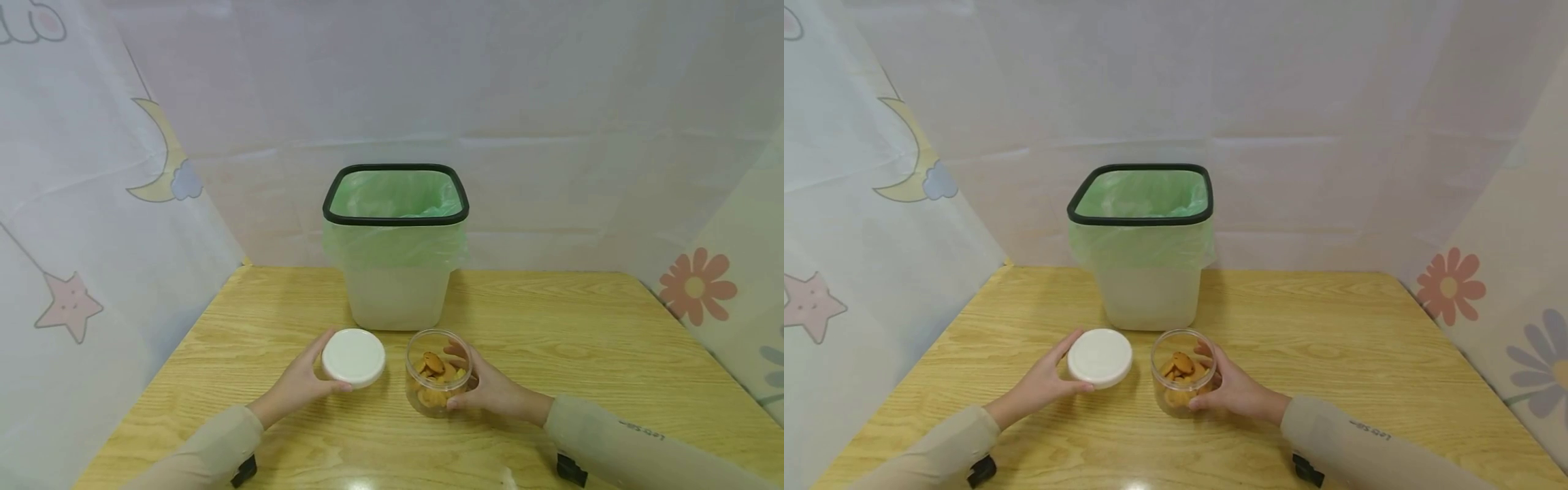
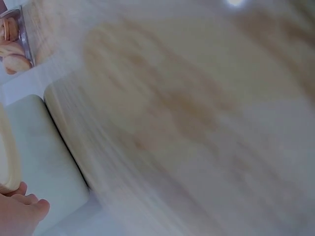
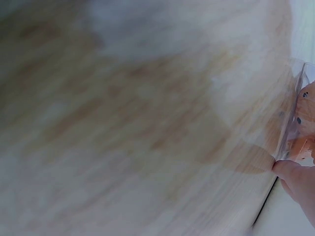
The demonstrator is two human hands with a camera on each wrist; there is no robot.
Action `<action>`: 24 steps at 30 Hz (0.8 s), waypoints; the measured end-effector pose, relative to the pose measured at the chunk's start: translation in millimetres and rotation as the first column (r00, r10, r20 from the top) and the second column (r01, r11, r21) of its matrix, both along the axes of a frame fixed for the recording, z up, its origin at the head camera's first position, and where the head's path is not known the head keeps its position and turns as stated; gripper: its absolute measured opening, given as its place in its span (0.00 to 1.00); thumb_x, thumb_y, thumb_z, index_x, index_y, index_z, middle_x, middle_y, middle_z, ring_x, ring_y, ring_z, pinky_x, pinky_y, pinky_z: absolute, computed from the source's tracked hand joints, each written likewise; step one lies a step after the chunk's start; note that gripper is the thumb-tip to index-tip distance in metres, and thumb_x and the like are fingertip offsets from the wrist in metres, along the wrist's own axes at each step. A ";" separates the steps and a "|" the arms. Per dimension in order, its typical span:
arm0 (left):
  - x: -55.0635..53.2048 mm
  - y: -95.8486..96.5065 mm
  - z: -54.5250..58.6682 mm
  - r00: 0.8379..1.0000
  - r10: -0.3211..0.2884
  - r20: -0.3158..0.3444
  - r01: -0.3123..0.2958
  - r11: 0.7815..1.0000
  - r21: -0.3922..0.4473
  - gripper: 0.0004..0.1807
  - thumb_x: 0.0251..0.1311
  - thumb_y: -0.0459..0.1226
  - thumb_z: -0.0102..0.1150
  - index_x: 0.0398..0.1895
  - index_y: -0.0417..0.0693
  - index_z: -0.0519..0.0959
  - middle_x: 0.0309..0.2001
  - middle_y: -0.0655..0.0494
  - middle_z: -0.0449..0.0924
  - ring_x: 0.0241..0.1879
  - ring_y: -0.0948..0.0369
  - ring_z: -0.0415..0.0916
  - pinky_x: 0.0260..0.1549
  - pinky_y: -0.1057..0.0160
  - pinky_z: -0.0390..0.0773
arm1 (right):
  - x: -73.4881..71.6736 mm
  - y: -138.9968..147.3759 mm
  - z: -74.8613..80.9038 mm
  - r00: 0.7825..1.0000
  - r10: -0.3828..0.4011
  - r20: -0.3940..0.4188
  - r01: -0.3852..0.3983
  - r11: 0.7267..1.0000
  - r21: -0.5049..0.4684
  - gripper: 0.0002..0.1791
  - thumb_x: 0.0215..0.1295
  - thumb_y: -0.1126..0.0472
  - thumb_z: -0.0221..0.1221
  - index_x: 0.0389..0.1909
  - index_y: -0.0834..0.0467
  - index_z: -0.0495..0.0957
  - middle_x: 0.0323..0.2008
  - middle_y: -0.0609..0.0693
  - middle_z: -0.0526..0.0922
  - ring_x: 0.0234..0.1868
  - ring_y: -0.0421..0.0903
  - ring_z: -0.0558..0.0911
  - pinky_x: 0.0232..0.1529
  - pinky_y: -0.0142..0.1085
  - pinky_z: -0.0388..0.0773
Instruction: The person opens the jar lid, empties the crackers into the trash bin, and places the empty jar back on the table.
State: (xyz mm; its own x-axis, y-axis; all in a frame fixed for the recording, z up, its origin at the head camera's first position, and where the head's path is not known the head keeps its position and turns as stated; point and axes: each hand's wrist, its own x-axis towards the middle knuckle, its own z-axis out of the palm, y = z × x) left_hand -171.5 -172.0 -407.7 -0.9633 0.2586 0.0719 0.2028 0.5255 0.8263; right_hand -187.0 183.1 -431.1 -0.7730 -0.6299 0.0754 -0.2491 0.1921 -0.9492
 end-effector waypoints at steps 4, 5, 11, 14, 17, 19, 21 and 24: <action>-0.7 -1.8 -0.8 1.000 -0.014 -0.006 0.014 1.000 -0.015 0.59 0.42 0.45 0.79 0.75 0.38 0.53 0.72 0.35 0.52 0.70 0.36 0.49 0.62 0.32 0.54 | -0.2 0.0 -0.6 1.000 -0.001 -0.001 0.001 1.000 0.003 0.60 0.57 0.62 0.70 0.75 0.65 0.33 0.70 0.74 0.47 0.69 0.75 0.50 0.62 0.69 0.52; -0.9 -2.0 -0.8 1.000 -0.015 -0.007 0.014 1.000 -0.019 0.59 0.42 0.45 0.79 0.75 0.37 0.53 0.72 0.34 0.52 0.70 0.36 0.49 0.62 0.32 0.55 | -0.3 0.0 -0.7 1.000 0.001 0.000 -0.001 1.000 0.002 0.60 0.58 0.62 0.70 0.75 0.65 0.32 0.70 0.74 0.47 0.69 0.75 0.50 0.62 0.69 0.52; -1.1 -3.0 -2.1 1.000 -0.020 0.009 0.020 0.999 -0.050 0.60 0.41 0.47 0.79 0.74 0.35 0.54 0.72 0.34 0.52 0.70 0.37 0.50 0.62 0.34 0.55 | -0.8 0.3 -1.6 1.000 0.006 0.002 -0.006 1.000 -0.004 0.60 0.58 0.63 0.69 0.75 0.65 0.32 0.70 0.74 0.47 0.69 0.75 0.50 0.62 0.68 0.53; -1.4 -3.7 -3.8 1.000 -0.022 0.021 0.024 0.998 -0.055 0.59 0.42 0.47 0.79 0.74 0.34 0.54 0.72 0.34 0.53 0.70 0.37 0.50 0.63 0.34 0.55 | -0.7 0.5 -1.5 1.000 0.002 0.000 -0.002 1.000 0.001 0.60 0.58 0.63 0.69 0.75 0.65 0.32 0.70 0.74 0.47 0.69 0.75 0.50 0.62 0.68 0.53; -1.5 -3.8 -5.0 0.999 -0.023 0.034 0.025 0.998 -0.056 0.60 0.42 0.47 0.79 0.74 0.34 0.54 0.72 0.34 0.52 0.70 0.37 0.50 0.63 0.34 0.55 | -0.6 0.5 -1.1 1.000 0.000 -0.001 0.000 1.000 0.006 0.60 0.58 0.62 0.70 0.75 0.65 0.32 0.70 0.74 0.47 0.69 0.75 0.50 0.62 0.68 0.53; -1.2 -3.3 -5.1 0.999 -0.022 0.038 0.024 0.998 -0.061 0.60 0.42 0.47 0.79 0.73 0.33 0.53 0.72 0.33 0.52 0.70 0.37 0.50 0.63 0.34 0.55 | -0.5 0.4 -1.0 1.000 -0.001 -0.003 0.001 1.000 0.009 0.60 0.58 0.62 0.70 0.75 0.65 0.32 0.70 0.74 0.47 0.69 0.75 0.50 0.62 0.68 0.54; -0.9 -2.8 -5.4 0.999 -0.022 0.039 0.024 0.997 -0.067 0.60 0.41 0.47 0.79 0.73 0.32 0.53 0.72 0.33 0.53 0.70 0.37 0.51 0.63 0.35 0.55 | -0.5 0.3 -0.9 1.000 0.001 -0.003 -0.001 1.000 0.008 0.60 0.58 0.63 0.69 0.75 0.65 0.32 0.70 0.74 0.47 0.69 0.75 0.50 0.62 0.68 0.54; -0.2 -2.2 -5.6 0.999 -0.021 0.036 0.024 0.997 -0.078 0.60 0.41 0.47 0.79 0.73 0.31 0.53 0.72 0.32 0.53 0.69 0.36 0.51 0.63 0.35 0.55 | -0.4 0.3 -0.6 1.000 0.006 0.004 -0.006 1.000 0.001 0.60 0.58 0.63 0.69 0.75 0.65 0.32 0.70 0.74 0.46 0.69 0.75 0.49 0.62 0.68 0.53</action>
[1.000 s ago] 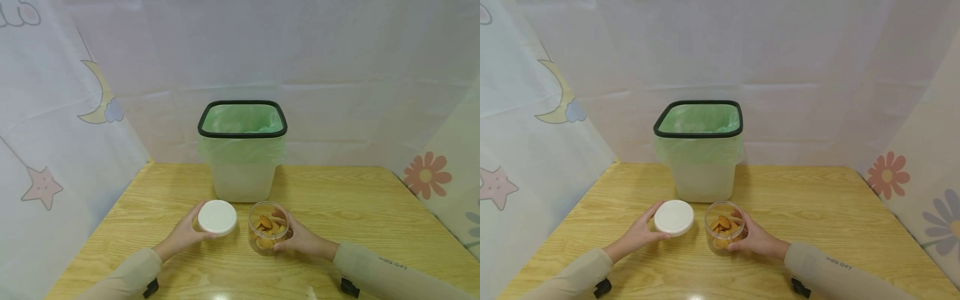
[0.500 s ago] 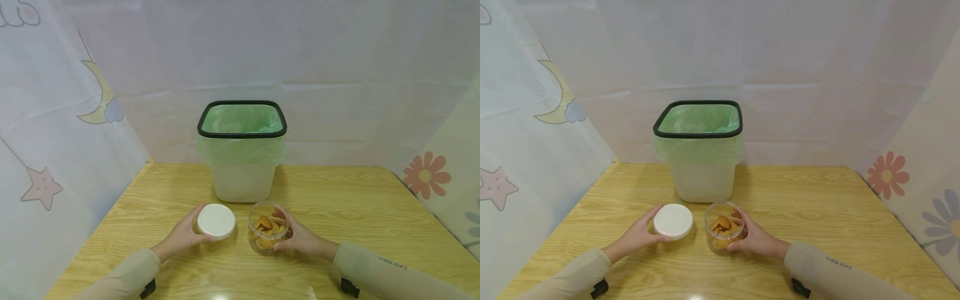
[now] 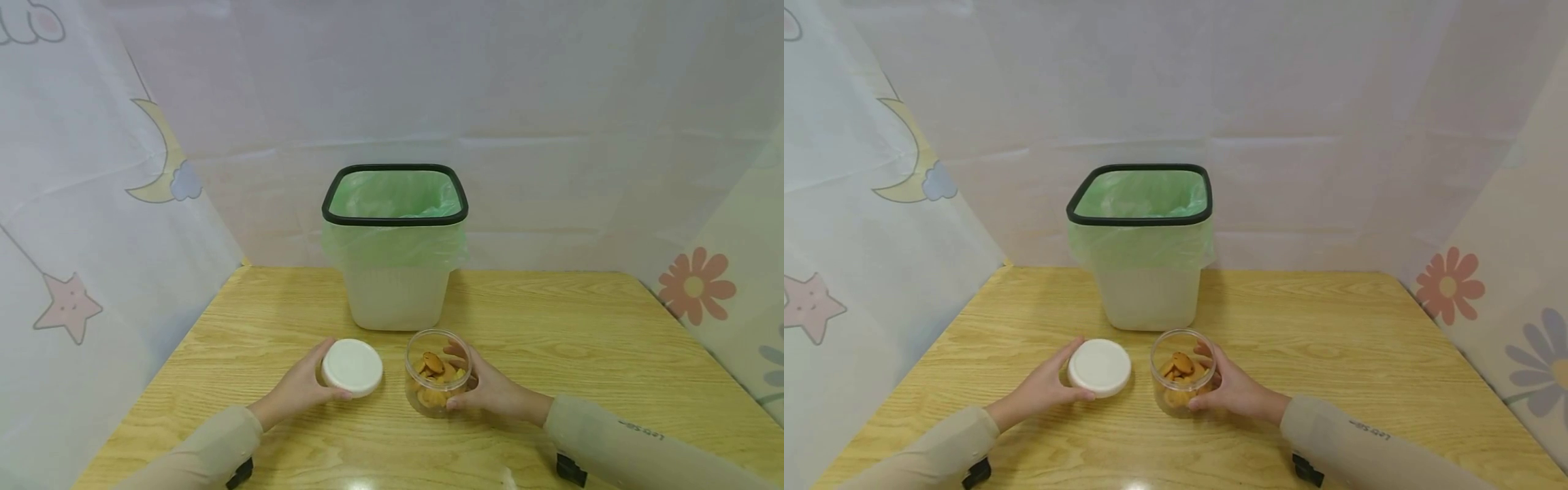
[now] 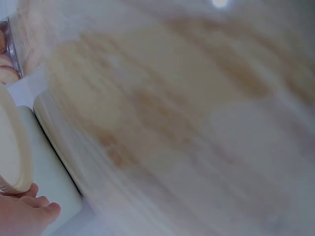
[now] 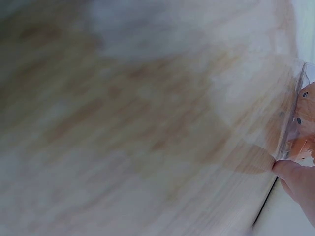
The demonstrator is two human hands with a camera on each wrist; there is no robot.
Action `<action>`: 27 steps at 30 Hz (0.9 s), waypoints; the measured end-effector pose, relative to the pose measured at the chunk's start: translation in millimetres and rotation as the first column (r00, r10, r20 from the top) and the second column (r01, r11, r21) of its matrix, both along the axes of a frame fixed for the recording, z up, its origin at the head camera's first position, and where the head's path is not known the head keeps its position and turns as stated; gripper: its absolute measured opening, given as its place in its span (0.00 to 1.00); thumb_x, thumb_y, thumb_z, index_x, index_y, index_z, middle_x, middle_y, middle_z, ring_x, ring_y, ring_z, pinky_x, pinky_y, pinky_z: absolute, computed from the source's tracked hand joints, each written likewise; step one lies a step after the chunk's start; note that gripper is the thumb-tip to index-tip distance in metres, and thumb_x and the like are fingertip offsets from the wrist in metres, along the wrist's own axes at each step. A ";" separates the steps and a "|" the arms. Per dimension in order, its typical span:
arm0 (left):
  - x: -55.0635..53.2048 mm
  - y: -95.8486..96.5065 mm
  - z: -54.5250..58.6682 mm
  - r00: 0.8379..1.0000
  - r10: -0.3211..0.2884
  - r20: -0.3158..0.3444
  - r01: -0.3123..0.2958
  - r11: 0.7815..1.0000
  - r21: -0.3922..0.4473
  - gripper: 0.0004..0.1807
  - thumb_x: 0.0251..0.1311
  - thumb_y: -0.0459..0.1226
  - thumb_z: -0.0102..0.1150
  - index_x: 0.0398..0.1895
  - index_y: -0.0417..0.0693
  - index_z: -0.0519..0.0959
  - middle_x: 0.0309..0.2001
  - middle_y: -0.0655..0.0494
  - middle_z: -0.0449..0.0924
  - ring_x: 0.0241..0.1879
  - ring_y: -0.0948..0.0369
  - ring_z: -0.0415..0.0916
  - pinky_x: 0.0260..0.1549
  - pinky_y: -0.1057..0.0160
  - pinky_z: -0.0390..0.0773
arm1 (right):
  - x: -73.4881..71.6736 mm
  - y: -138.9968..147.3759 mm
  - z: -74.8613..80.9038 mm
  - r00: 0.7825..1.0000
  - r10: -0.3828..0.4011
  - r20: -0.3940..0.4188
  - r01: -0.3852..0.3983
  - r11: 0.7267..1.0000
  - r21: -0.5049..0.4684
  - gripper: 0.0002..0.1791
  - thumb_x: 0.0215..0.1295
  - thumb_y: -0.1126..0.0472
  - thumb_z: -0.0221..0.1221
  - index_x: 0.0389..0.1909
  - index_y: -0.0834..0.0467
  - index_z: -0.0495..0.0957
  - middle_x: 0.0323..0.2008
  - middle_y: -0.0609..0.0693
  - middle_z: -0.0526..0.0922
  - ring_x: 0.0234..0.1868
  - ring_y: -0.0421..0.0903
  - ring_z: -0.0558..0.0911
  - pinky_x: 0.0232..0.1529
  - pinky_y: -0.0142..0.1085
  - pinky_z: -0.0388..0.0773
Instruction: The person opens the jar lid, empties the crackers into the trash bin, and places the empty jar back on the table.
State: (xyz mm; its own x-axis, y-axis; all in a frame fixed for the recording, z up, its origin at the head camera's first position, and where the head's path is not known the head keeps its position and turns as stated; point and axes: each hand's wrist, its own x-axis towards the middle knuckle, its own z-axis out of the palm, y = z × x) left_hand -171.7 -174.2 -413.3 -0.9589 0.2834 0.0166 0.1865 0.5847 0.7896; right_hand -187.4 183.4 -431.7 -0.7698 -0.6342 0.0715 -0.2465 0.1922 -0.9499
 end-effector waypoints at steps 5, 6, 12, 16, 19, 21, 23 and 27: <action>0.8 -0.1 -0.5 1.000 0.006 0.002 -0.006 1.000 -0.016 0.60 0.41 0.47 0.79 0.73 0.31 0.54 0.71 0.32 0.53 0.69 0.36 0.52 0.63 0.35 0.55 | -0.1 -0.2 0.1 1.000 0.002 -0.002 -0.002 1.000 0.000 0.60 0.58 0.62 0.69 0.75 0.66 0.32 0.70 0.74 0.47 0.69 0.75 0.50 0.62 0.69 0.52; 0.7 0.0 -0.7 1.000 0.008 0.003 -0.008 1.000 -0.018 0.60 0.41 0.47 0.79 0.73 0.31 0.54 0.71 0.32 0.53 0.69 0.36 0.52 0.63 0.35 0.56 | -0.1 -0.3 0.1 1.000 0.001 -0.003 -0.001 1.000 0.001 0.60 0.58 0.62 0.70 0.74 0.66 0.32 0.70 0.74 0.47 0.69 0.75 0.50 0.62 0.69 0.52; 0.3 -0.4 -1.5 1.000 0.023 0.014 -0.023 0.999 -0.027 0.60 0.41 0.47 0.79 0.73 0.32 0.54 0.71 0.32 0.54 0.69 0.37 0.54 0.63 0.36 0.57 | 0.0 -0.6 0.4 1.000 -0.008 0.002 0.008 1.000 0.003 0.60 0.57 0.62 0.70 0.74 0.66 0.33 0.70 0.74 0.47 0.69 0.74 0.49 0.62 0.68 0.52; -0.3 -0.7 -2.6 0.999 0.029 0.022 -0.029 0.999 -0.026 0.60 0.41 0.47 0.79 0.73 0.31 0.53 0.71 0.32 0.55 0.68 0.37 0.54 0.63 0.36 0.57 | 0.4 -0.4 1.2 1.000 -0.015 0.008 0.015 1.000 0.005 0.59 0.57 0.62 0.70 0.74 0.66 0.34 0.70 0.74 0.47 0.70 0.73 0.49 0.62 0.68 0.52; -0.7 -0.9 -3.1 0.999 0.036 0.029 -0.035 0.999 -0.031 0.61 0.41 0.48 0.79 0.73 0.31 0.53 0.71 0.32 0.55 0.68 0.37 0.55 0.63 0.36 0.57 | 0.5 -0.1 1.7 1.000 -0.015 0.014 0.015 1.000 0.003 0.59 0.58 0.62 0.70 0.75 0.66 0.34 0.70 0.73 0.47 0.70 0.73 0.49 0.62 0.68 0.52; -0.8 -1.0 -3.1 0.999 0.042 0.033 -0.041 0.998 -0.037 0.61 0.41 0.48 0.79 0.73 0.31 0.53 0.71 0.32 0.55 0.68 0.37 0.55 0.63 0.37 0.58 | 0.5 0.1 1.9 1.000 -0.013 0.017 0.013 1.000 0.003 0.58 0.58 0.62 0.69 0.75 0.65 0.34 0.70 0.73 0.47 0.70 0.73 0.49 0.62 0.68 0.52; -0.7 -1.1 -3.0 0.998 0.052 0.038 -0.050 0.998 -0.043 0.61 0.41 0.48 0.79 0.73 0.31 0.53 0.70 0.32 0.55 0.68 0.37 0.55 0.63 0.37 0.58 | 0.5 0.1 2.1 1.000 -0.010 0.020 0.010 1.000 0.001 0.58 0.58 0.62 0.69 0.75 0.65 0.34 0.71 0.72 0.47 0.70 0.73 0.48 0.62 0.68 0.52; -0.4 -1.4 -2.8 0.997 0.067 0.044 -0.065 0.997 -0.049 0.61 0.41 0.49 0.79 0.73 0.31 0.53 0.70 0.32 0.56 0.68 0.38 0.56 0.62 0.37 0.59 | 0.8 0.1 2.5 1.000 -0.007 0.018 0.007 1.000 -0.001 0.58 0.59 0.63 0.69 0.75 0.65 0.34 0.71 0.72 0.46 0.70 0.73 0.48 0.63 0.68 0.52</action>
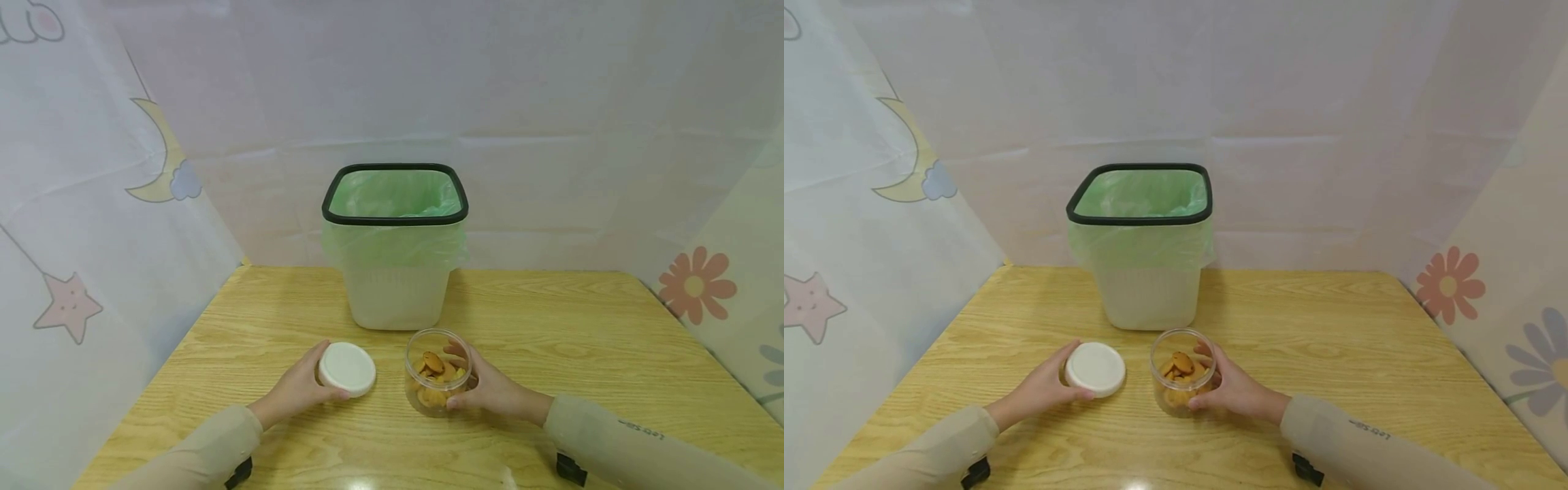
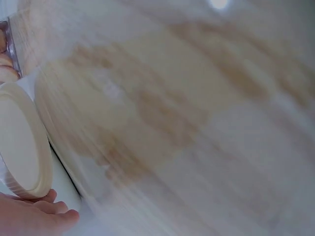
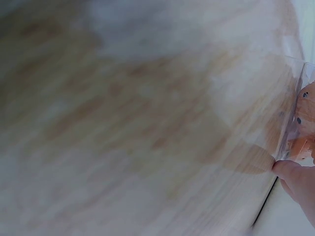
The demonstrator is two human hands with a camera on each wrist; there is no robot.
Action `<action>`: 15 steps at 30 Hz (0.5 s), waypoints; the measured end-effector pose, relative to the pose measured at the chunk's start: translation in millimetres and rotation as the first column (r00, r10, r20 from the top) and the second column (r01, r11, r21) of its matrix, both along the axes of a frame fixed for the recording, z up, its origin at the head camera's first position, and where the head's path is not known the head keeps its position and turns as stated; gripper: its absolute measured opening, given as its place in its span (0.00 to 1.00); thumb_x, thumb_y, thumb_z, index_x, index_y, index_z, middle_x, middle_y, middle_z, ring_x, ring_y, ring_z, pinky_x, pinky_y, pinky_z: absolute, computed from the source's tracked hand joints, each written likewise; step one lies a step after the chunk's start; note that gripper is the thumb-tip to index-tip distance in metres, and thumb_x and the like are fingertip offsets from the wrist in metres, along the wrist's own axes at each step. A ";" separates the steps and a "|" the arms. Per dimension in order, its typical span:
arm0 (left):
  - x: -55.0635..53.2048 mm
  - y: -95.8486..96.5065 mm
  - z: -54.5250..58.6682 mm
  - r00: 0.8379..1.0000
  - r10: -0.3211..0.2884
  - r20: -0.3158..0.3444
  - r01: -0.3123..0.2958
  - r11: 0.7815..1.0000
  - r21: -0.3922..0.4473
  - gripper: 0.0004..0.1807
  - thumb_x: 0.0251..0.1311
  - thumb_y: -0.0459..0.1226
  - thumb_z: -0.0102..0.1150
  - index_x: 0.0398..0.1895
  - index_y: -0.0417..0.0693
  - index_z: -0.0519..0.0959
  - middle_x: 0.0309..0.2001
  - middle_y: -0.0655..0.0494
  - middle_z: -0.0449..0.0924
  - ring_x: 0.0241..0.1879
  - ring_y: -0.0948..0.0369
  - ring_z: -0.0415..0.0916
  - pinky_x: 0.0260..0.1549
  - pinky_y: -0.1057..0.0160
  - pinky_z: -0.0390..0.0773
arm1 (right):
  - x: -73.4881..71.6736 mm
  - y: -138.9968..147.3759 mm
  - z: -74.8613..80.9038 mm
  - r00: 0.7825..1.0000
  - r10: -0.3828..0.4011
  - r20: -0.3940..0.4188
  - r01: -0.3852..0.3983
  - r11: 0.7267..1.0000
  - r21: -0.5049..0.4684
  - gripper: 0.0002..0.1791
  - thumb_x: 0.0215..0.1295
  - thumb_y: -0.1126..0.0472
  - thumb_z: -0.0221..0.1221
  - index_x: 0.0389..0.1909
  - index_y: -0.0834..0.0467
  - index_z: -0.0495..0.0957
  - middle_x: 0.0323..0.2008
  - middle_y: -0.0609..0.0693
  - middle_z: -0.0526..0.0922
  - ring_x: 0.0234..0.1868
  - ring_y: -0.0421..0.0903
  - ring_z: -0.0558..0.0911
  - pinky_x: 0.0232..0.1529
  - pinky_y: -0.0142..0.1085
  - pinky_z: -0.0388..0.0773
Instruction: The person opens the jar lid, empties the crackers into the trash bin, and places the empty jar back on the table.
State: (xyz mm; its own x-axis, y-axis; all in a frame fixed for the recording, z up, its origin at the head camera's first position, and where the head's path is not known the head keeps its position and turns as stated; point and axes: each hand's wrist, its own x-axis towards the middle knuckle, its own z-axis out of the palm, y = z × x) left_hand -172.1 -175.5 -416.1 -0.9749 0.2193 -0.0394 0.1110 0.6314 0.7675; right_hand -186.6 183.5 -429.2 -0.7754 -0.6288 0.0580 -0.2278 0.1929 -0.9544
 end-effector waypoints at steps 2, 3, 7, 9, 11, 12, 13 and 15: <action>0.2 -0.3 -0.1 1.000 0.003 0.002 -0.003 1.000 0.003 0.61 0.41 0.49 0.79 0.73 0.31 0.53 0.70 0.32 0.56 0.67 0.38 0.57 0.62 0.37 0.59 | 0.2 -0.1 0.2 1.000 -0.001 -0.001 0.001 1.000 0.002 0.58 0.59 0.63 0.69 0.75 0.65 0.34 0.71 0.72 0.47 0.70 0.73 0.48 0.62 0.68 0.51; 0.4 -0.5 -0.1 1.000 0.005 0.002 -0.005 1.000 0.003 0.61 0.41 0.49 0.79 0.73 0.31 0.53 0.70 0.32 0.56 0.67 0.38 0.57 0.62 0.37 0.59 | 0.2 -0.2 0.2 1.000 -0.001 -0.001 0.001 1.000 0.002 0.58 0.59 0.63 0.69 0.75 0.65 0.34 0.71 0.72 0.47 0.70 0.72 0.48 0.62 0.68 0.51; 1.2 -1.3 -0.7 1.000 0.015 0.002 -0.015 1.000 0.006 0.61 0.41 0.48 0.80 0.72 0.29 0.53 0.69 0.31 0.57 0.67 0.37 0.58 0.62 0.38 0.59 | 0.1 -0.4 -0.2 1.000 -0.005 0.000 0.005 1.000 0.004 0.59 0.58 0.63 0.69 0.75 0.64 0.34 0.71 0.72 0.47 0.70 0.72 0.49 0.63 0.68 0.52; 1.4 -1.8 -1.1 1.000 0.020 0.002 -0.020 1.000 0.003 0.61 0.40 0.47 0.80 0.72 0.29 0.53 0.69 0.31 0.58 0.66 0.37 0.59 0.62 0.38 0.59 | 0.0 -0.4 -0.6 1.000 -0.004 0.003 0.004 1.000 0.001 0.59 0.58 0.63 0.69 0.75 0.64 0.33 0.71 0.72 0.47 0.70 0.72 0.49 0.63 0.68 0.51; 1.9 -2.1 -1.2 1.000 0.023 0.004 -0.023 1.000 -0.004 0.61 0.40 0.47 0.80 0.72 0.28 0.53 0.68 0.30 0.58 0.66 0.37 0.59 0.62 0.38 0.60 | 0.0 -0.3 -0.8 1.000 -0.003 0.005 0.003 1.000 -0.002 0.59 0.58 0.63 0.69 0.75 0.64 0.33 0.71 0.72 0.46 0.70 0.72 0.48 0.63 0.68 0.51; 2.2 -2.2 -1.2 1.000 0.024 0.008 -0.024 1.000 -0.010 0.62 0.40 0.47 0.80 0.72 0.27 0.53 0.68 0.30 0.58 0.66 0.37 0.59 0.62 0.38 0.60 | 0.0 -0.2 -0.8 1.000 -0.003 0.005 0.003 1.000 -0.002 0.59 0.58 0.63 0.69 0.75 0.64 0.33 0.71 0.72 0.46 0.70 0.72 0.48 0.63 0.68 0.51; 2.4 -2.5 -1.4 1.000 0.023 0.009 -0.023 1.000 -0.017 0.62 0.40 0.46 0.80 0.72 0.27 0.53 0.68 0.30 0.58 0.66 0.36 0.59 0.62 0.38 0.60 | 0.1 -0.2 -0.8 1.000 -0.004 0.005 0.004 1.000 -0.001 0.59 0.58 0.63 0.69 0.75 0.64 0.33 0.71 0.72 0.46 0.70 0.72 0.48 0.63 0.68 0.52; 3.4 -3.0 -1.3 1.000 0.019 0.011 -0.019 0.999 -0.033 0.62 0.39 0.46 0.81 0.71 0.27 0.53 0.68 0.29 0.58 0.66 0.36 0.59 0.62 0.37 0.60 | 0.4 -0.1 -0.5 1.000 -0.005 0.005 0.005 1.000 0.003 0.59 0.58 0.63 0.69 0.75 0.63 0.33 0.71 0.72 0.46 0.70 0.73 0.49 0.63 0.67 0.52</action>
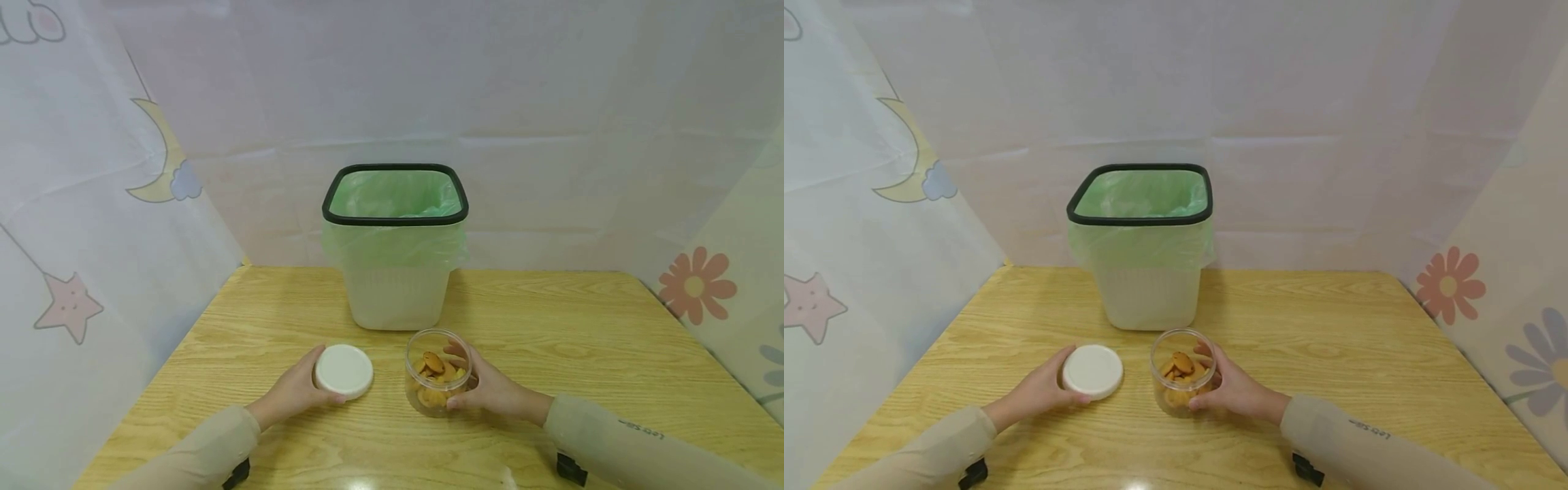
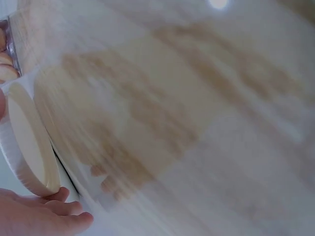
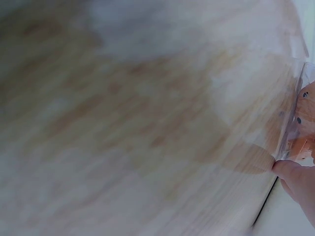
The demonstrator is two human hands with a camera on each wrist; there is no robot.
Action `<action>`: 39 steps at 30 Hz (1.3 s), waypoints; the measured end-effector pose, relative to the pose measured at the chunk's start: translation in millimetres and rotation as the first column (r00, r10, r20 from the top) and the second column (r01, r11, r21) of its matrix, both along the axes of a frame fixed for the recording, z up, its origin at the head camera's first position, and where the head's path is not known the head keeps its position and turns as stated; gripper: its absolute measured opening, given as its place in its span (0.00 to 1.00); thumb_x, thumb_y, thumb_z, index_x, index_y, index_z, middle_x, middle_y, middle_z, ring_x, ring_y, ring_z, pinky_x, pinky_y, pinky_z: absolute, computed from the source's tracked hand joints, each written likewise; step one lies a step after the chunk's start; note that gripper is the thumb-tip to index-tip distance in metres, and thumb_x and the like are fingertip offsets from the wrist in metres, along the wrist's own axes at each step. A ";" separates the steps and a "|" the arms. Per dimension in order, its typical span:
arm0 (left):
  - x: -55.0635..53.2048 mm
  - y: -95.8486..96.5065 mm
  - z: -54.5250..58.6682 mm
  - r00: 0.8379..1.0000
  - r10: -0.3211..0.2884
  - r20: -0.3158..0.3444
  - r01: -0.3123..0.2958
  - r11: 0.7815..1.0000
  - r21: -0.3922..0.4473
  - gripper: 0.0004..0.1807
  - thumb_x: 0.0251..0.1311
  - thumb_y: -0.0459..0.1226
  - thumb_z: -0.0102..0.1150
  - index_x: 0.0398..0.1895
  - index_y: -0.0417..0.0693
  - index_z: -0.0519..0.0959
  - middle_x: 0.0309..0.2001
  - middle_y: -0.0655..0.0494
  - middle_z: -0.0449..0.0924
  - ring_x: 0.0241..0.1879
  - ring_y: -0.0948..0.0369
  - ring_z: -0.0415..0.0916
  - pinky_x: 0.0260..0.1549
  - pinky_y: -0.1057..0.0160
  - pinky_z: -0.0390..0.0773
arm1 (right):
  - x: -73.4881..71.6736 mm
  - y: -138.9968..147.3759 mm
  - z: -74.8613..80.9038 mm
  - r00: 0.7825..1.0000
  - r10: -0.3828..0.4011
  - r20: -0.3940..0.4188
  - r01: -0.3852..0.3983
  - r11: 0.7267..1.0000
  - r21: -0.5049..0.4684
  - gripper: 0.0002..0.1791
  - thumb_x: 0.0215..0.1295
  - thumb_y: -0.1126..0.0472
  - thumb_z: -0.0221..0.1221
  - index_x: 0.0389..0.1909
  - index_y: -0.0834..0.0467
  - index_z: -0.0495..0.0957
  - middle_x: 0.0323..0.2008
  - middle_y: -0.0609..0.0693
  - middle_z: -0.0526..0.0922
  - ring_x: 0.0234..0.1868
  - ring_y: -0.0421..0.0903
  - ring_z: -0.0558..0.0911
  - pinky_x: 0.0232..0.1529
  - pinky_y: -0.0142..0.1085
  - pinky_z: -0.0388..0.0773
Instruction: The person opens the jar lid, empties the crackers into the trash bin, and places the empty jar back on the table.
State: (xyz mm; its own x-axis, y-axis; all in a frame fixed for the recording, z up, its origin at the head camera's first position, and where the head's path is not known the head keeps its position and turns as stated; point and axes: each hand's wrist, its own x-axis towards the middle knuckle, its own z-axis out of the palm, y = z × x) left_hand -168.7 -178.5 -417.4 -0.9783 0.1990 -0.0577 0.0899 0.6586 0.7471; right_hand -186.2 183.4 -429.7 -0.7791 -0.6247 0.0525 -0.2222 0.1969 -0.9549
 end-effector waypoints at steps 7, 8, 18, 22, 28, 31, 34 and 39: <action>2.2 -1.9 0.6 1.000 -0.020 0.002 0.020 0.999 -0.038 0.61 0.40 0.45 0.81 0.70 0.25 0.54 0.67 0.27 0.58 0.65 0.35 0.60 0.61 0.38 0.61 | 0.3 -0.2 0.5 1.000 -0.004 0.004 0.004 1.000 0.004 0.59 0.58 0.63 0.69 0.75 0.63 0.33 0.71 0.72 0.47 0.70 0.72 0.49 0.63 0.67 0.52; 2.2 -2.3 0.5 1.000 -0.027 0.003 0.027 0.999 -0.043 0.61 0.40 0.45 0.81 0.70 0.24 0.53 0.67 0.27 0.58 0.65 0.35 0.60 0.61 0.38 0.61 | 0.2 -0.2 0.3 1.000 -0.002 0.004 0.002 1.000 0.002 0.59 0.58 0.63 0.69 0.75 0.63 0.33 0.71 0.72 0.47 0.70 0.73 0.49 0.63 0.67 0.52; 2.8 -6.3 -2.8 0.999 -0.038 0.016 0.039 0.998 -0.048 0.60 0.40 0.43 0.81 0.70 0.25 0.53 0.67 0.27 0.58 0.64 0.35 0.61 0.61 0.38 0.62 | -0.3 -0.8 -1.0 1.000 0.005 -0.008 -0.005 1.000 -0.009 0.60 0.57 0.63 0.69 0.75 0.64 0.32 0.70 0.73 0.46 0.69 0.74 0.50 0.62 0.68 0.51; 3.0 -7.6 -3.7 0.999 -0.054 0.006 0.054 0.997 -0.056 0.60 0.40 0.42 0.81 0.70 0.24 0.53 0.67 0.27 0.59 0.64 0.35 0.61 0.61 0.38 0.62 | -0.8 -0.2 -1.8 1.000 0.009 -0.013 -0.009 1.000 -0.011 0.59 0.58 0.64 0.69 0.75 0.65 0.32 0.70 0.74 0.46 0.69 0.75 0.49 0.62 0.69 0.51; 3.0 -8.1 -4.7 0.998 -0.068 -0.005 0.068 0.995 -0.067 0.59 0.41 0.42 0.80 0.69 0.23 0.54 0.66 0.25 0.59 0.64 0.34 0.60 0.61 0.38 0.61 | 0.5 -0.6 -1.2 1.000 0.001 -0.007 -0.001 1.000 -0.012 0.60 0.57 0.63 0.70 0.75 0.65 0.33 0.70 0.73 0.46 0.69 0.74 0.49 0.62 0.68 0.51; 2.9 -8.6 -5.0 0.998 -0.070 0.004 0.071 0.996 -0.058 0.59 0.41 0.42 0.80 0.69 0.22 0.53 0.66 0.25 0.58 0.64 0.34 0.60 0.61 0.38 0.61 | 1.4 -1.1 -0.2 1.000 -0.006 -0.005 0.006 1.000 -0.008 0.60 0.57 0.64 0.70 0.75 0.65 0.32 0.70 0.74 0.46 0.69 0.74 0.50 0.63 0.68 0.51; 3.3 -9.4 -4.6 0.998 -0.068 0.019 0.068 0.996 -0.048 0.59 0.42 0.41 0.80 0.69 0.22 0.52 0.67 0.25 0.57 0.65 0.34 0.59 0.62 0.38 0.60 | 1.6 -1.3 1.0 1.000 -0.012 -0.001 0.012 1.000 -0.001 0.62 0.55 0.63 0.71 0.75 0.66 0.31 0.71 0.74 0.44 0.69 0.74 0.49 0.63 0.68 0.49; 3.1 -9.9 -0.8 0.997 -0.070 0.039 0.071 0.997 -0.041 0.60 0.42 0.42 0.80 0.70 0.23 0.51 0.68 0.25 0.56 0.66 0.34 0.57 0.63 0.38 0.58 | -3.3 -1.5 2.4 1.000 0.006 -0.010 -0.006 1.000 -0.029 0.69 0.51 0.59 0.74 0.74 0.67 0.26 0.72 0.73 0.38 0.70 0.75 0.45 0.63 0.68 0.46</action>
